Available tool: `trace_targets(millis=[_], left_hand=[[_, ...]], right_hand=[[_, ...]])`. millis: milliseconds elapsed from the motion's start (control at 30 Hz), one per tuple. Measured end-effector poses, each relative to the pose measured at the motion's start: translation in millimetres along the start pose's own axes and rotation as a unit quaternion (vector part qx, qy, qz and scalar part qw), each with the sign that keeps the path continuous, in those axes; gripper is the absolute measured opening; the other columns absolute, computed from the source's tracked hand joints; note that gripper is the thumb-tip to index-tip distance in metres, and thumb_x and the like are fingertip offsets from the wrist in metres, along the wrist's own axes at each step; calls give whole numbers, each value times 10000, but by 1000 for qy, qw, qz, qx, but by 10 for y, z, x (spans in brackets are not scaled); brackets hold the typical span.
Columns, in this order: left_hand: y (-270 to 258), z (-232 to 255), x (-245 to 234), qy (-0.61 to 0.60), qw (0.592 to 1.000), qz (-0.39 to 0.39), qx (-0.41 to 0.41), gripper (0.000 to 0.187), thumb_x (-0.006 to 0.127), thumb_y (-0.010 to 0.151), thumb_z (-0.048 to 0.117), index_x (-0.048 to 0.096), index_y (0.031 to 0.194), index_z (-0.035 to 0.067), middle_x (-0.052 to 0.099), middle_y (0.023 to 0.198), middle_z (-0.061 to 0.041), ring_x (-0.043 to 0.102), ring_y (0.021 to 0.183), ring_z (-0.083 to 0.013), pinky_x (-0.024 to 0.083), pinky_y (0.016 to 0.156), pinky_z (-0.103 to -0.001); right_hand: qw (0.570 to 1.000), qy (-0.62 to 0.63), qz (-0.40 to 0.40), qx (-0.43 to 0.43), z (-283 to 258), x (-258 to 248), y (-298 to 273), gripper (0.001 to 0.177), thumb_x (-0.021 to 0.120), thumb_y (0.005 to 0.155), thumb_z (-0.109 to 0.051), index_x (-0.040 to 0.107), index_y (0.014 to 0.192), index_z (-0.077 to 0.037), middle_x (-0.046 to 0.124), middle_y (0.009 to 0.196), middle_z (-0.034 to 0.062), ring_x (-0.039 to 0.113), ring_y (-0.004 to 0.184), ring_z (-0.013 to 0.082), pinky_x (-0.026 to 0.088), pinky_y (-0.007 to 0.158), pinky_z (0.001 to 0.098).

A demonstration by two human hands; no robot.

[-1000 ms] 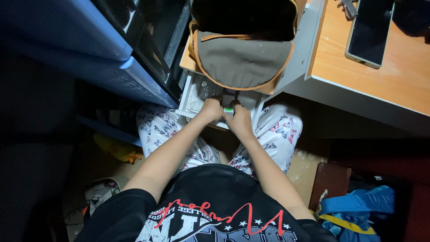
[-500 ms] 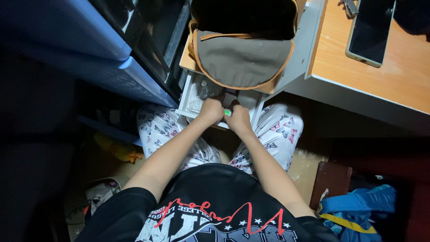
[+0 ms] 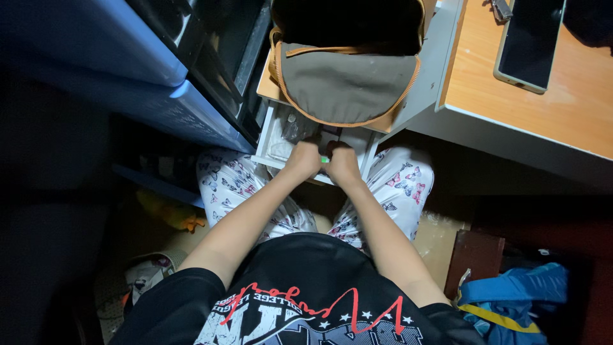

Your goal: The person sits on the floor and packs a small brown bag with personal items. They place a blue spray bottle, a pink tube, small boxes, a watch, a white power bank, a charger adapter, and a cable into the bag, taking items from a drawer and a shelf.

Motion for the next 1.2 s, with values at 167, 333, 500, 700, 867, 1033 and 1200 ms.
trace_targets(millis=[167, 333, 500, 700, 867, 1033, 1200], left_hand=[[-47, 14, -67, 1, 1000, 22, -4, 255, 753, 789, 156, 761, 929, -56, 698, 1023, -325, 692, 1016, -466, 552, 920, -490], [-63, 46, -105, -14, 998, 51, 36, 197, 727, 764, 75, 759, 895, -68, 697, 974, -338, 694, 981, -476, 558, 903, -492], [-107, 81, -143, -42, 995, 73, 59, 197, 718, 719, 30, 740, 897, -53, 686, 941, -334, 677, 956, -488, 558, 853, -507], [-137, 90, -172, -16, 997, 67, 42, 176, 691, 798, 98, 754, 878, -46, 697, 955, -321, 694, 960, -472, 563, 881, -504], [-361, 240, -403, -1, 998, 35, 60, 267, 712, 854, 222, 752, 925, -32, 703, 983, -301, 687, 971, -467, 549, 875, -522], [-645, 611, -999, 23, 988, 7, 154, 439, 767, 843, 377, 732, 1028, -20, 718, 998, -265, 678, 1003, -443, 532, 879, -520], [-1063, 1138, -1787, -87, 951, 9, 296, 412, 746, 867, 330, 726, 1127, 12, 743, 987, -224, 722, 952, -385, 557, 834, -446]], right_hand=[[999, -46, -27, -11, 171, 154, 74, 405, 890, 690, -181, 729, 992, 35, 692, 1021, 299, 672, 975, 458, 549, 857, 473], [998, -14, -13, -53, 180, 151, 76, 423, 866, 644, -119, 732, 1016, 30, 698, 1039, 289, 674, 973, 460, 550, 842, 473], [998, -13, -48, -46, 174, 177, 64, 416, 857, 688, -171, 737, 1039, 16, 701, 1008, 284, 683, 965, 443, 553, 844, 468], [996, 1, -85, -17, 182, 203, 58, 373, 808, 700, -185, 737, 1015, 1, 729, 947, 233, 705, 897, 412, 561, 815, 459], [992, -44, -116, -22, 118, 43, -14, 353, 823, 771, -272, 742, 925, 35, 713, 909, 260, 698, 891, 427, 555, 812, 466], [978, -71, -183, -65, -205, -470, -75, 432, 855, 739, -336, 742, 963, 15, 717, 902, 246, 691, 889, 421, 543, 787, 480], [973, -54, -176, -137, -722, -1272, -165, 347, 811, 801, -292, 769, 1037, -41, 750, 917, 207, 716, 856, 376, 551, 776, 448]])
Point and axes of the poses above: each hand's wrist, its own y-axis towards the middle knuckle, its own x-axis out of the palm, z = x × y, the point moved 8 cm from there along y, towards the middle knuckle
